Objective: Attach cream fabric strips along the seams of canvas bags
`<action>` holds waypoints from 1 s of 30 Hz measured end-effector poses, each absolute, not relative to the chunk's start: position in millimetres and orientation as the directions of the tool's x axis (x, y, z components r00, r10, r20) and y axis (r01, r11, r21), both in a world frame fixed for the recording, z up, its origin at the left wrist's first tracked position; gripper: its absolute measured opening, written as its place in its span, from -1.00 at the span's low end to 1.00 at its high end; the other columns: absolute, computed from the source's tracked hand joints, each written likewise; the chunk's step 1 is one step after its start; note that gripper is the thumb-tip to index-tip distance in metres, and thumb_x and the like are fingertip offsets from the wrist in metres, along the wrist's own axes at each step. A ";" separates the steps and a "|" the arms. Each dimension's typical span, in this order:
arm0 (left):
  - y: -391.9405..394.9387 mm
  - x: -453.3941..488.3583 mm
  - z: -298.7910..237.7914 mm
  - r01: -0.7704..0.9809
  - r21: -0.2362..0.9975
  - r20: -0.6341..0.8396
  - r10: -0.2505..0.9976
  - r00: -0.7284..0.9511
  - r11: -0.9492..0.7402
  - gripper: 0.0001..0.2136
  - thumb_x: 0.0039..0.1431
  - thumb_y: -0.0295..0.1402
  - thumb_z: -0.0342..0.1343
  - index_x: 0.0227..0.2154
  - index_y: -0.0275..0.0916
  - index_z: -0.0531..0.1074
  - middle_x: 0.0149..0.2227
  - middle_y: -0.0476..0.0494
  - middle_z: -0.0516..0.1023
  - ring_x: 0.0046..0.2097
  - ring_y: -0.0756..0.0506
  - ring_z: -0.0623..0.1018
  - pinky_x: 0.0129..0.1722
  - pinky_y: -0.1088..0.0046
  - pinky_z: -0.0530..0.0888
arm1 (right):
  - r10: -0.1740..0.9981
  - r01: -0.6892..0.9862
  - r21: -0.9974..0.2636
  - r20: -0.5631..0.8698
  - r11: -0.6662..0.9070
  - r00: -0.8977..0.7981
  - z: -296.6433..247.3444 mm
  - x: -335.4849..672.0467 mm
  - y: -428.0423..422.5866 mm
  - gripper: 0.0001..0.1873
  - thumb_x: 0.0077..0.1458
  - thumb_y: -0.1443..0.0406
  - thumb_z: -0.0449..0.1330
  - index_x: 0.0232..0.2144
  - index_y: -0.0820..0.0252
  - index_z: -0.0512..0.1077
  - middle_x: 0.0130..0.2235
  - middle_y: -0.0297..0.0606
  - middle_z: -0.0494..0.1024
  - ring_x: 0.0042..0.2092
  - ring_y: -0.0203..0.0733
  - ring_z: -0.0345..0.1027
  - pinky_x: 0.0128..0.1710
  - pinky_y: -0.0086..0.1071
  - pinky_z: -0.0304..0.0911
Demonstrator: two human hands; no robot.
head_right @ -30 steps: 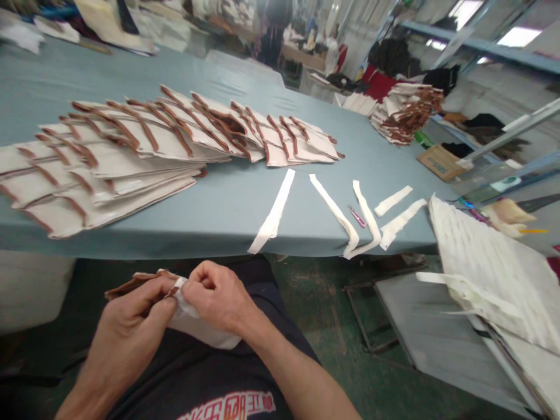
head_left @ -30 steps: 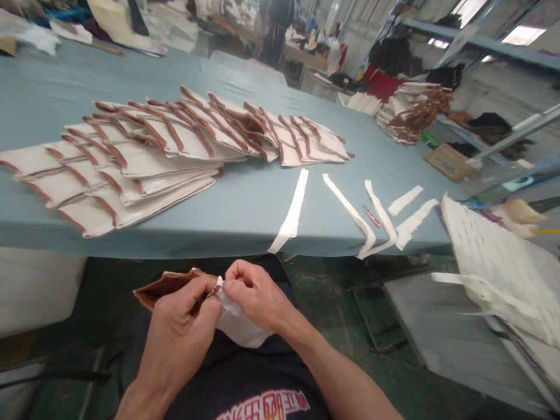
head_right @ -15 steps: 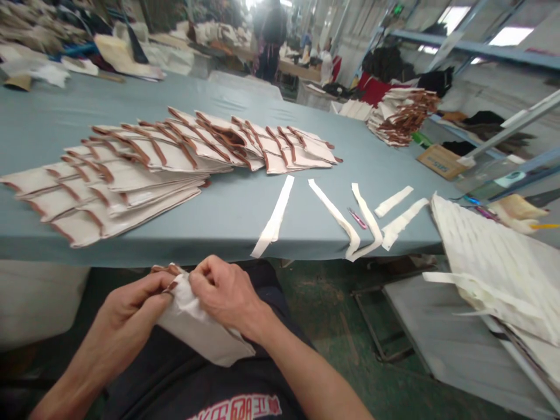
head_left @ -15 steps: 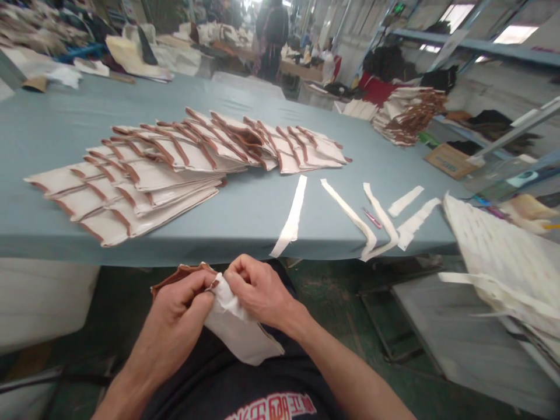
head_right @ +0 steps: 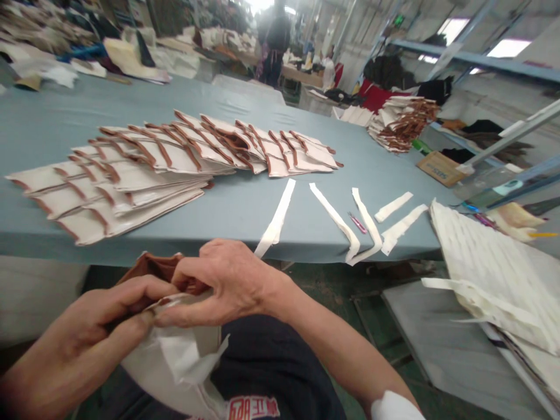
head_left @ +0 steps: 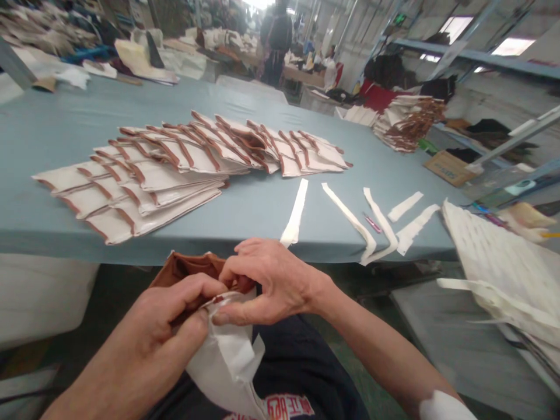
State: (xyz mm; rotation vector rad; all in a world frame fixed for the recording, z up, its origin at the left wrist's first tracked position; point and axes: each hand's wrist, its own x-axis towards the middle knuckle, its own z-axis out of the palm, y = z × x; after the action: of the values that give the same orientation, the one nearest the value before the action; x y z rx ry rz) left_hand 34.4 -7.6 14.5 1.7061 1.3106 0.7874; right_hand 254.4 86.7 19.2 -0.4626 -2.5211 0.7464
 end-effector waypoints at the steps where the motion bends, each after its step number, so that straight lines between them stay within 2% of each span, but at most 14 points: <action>1: -8.8 35.8 14.1 0.431 0.897 -0.021 0.966 0.257 -0.095 -0.79 0.36 -0.22 0.07 -0.28 -0.10 0.59 -0.32 0.03 0.74 -0.33 -0.09 0.69 -0.37 0.59 0.53 | 0.446 0.210 -0.567 0.318 0.797 -0.837 17.0 255.2 85.2 -0.53 0.33 -0.06 0.35 -0.43 0.11 0.38 -0.50 -0.45 0.38 -0.41 -0.27 0.22 -0.28 -0.32 0.08; 4: -11.3 39.6 11.8 0.400 0.915 -0.048 0.968 0.245 -0.055 -0.81 0.40 -0.20 0.05 -0.30 -0.08 0.51 -0.46 0.10 0.66 -0.48 -0.05 0.60 -0.52 0.60 0.45 | 0.470 0.232 -0.613 0.261 0.755 -0.843 15.7 258.5 79.4 -0.46 0.39 -0.04 0.29 -0.49 0.11 0.26 -0.49 -0.46 0.28 -0.42 -0.30 0.14 -0.36 -0.33 -0.09; 7: -13.3 43.9 11.5 0.432 0.898 -0.016 0.977 0.213 -0.079 -0.81 0.42 -0.22 0.02 -0.29 -0.07 0.49 -0.48 0.13 0.63 -0.50 -0.03 0.56 -0.54 0.59 0.42 | 0.476 0.224 -0.718 0.168 0.659 -0.863 19.4 260.7 79.0 -0.55 0.40 0.07 0.30 -0.45 0.14 0.29 -0.43 -0.45 0.33 -0.38 -0.34 0.20 -0.35 -0.38 -0.06; 10: -14.7 48.0 11.5 0.496 0.852 0.097 0.982 0.163 -0.167 -0.80 0.42 -0.31 -0.02 -0.28 -0.08 0.50 -0.43 0.13 0.63 -0.46 0.01 0.57 -0.47 0.59 0.42 | 0.478 0.221 -0.815 0.077 0.535 -0.875 19.6 261.9 84.5 -0.63 0.39 0.11 0.27 -0.41 0.16 0.38 -0.44 -0.46 0.31 -0.40 -0.36 0.19 -0.34 -0.41 -0.01; 13: -14.1 47.0 5.8 0.537 0.788 0.237 0.954 0.184 -0.300 -0.77 0.45 -0.35 -0.03 -0.21 -0.08 0.55 -0.36 0.10 0.66 -0.42 0.02 0.60 -0.43 0.57 0.43 | 0.476 0.206 -0.889 0.015 0.409 -0.879 14.6 262.0 88.3 -0.69 0.36 0.09 0.24 -0.35 0.17 0.47 -0.46 -0.47 0.31 -0.43 -0.36 0.18 -0.36 -0.42 0.02; 16: -12.8 41.1 -4.8 0.542 0.719 0.332 0.900 0.282 -0.435 -0.78 0.43 -0.43 0.01 -0.15 -0.07 0.57 -0.33 0.05 0.71 -0.39 -0.02 0.66 -0.37 0.54 0.51 | 0.470 0.159 -0.945 -0.006 0.287 -0.883 10.3 260.3 86.6 -0.70 0.32 0.08 0.24 -0.34 0.18 0.46 -0.47 -0.48 0.31 -0.43 -0.36 0.15 -0.38 -0.43 0.03; 19: -14.2 35.9 -15.3 0.520 0.649 0.449 0.831 0.329 -0.556 -0.74 0.37 -0.53 0.06 -0.11 -0.05 0.57 -0.24 -0.01 0.76 -0.31 -0.06 0.71 -0.23 0.46 0.60 | 0.434 0.114 -0.990 -0.070 0.077 -0.898 10.5 258.9 81.2 -0.68 0.28 0.09 0.30 -0.39 0.16 0.40 -0.47 -0.50 0.28 -0.42 -0.37 0.11 -0.40 -0.45 0.04; 23: -18.8 33.8 -29.0 0.509 0.566 0.585 0.751 0.307 -0.648 -0.65 0.36 -0.56 0.12 0.03 0.02 0.57 -0.14 -0.10 0.81 -0.17 -0.13 0.75 -0.08 0.33 0.66 | 0.419 0.091 -0.970 -0.182 -0.226 -0.889 11.9 259.5 71.7 -0.48 0.13 -0.08 0.47 -0.43 0.16 0.37 -0.48 -0.53 0.24 -0.44 -0.40 0.04 -0.45 -0.46 0.01; 26: -20.5 34.3 -41.9 0.493 0.562 0.609 0.735 0.298 -0.665 -0.60 0.38 -0.57 0.11 0.11 0.04 0.55 -0.07 -0.11 0.82 -0.12 -0.12 0.77 -0.04 0.33 0.68 | 0.453 0.023 -0.931 -0.199 -0.364 -0.869 6.8 258.5 62.9 -0.36 0.14 -0.25 0.41 -0.43 0.17 0.38 -0.46 -0.48 0.31 -0.44 -0.40 0.09 -0.48 -0.47 0.04; 30: -25.1 38.3 -54.8 0.509 0.584 0.614 0.754 0.232 -0.632 -0.60 0.40 -0.60 0.08 0.09 0.03 0.56 -0.10 -0.08 0.81 -0.13 -0.10 0.77 -0.06 0.36 0.67 | 0.470 0.013 -0.873 -0.276 -0.488 -0.838 -3.2 257.1 56.1 -0.36 0.08 -0.20 0.49 -0.43 0.16 0.36 -0.47 -0.49 0.32 -0.49 -0.42 0.10 -0.53 -0.51 0.04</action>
State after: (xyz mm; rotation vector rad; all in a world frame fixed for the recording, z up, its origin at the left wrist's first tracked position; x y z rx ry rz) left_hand 38.3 -25.1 -54.8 2.2465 1.1848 1.3529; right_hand 257.1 56.1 -3.2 -0.7183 -1.4073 2.3890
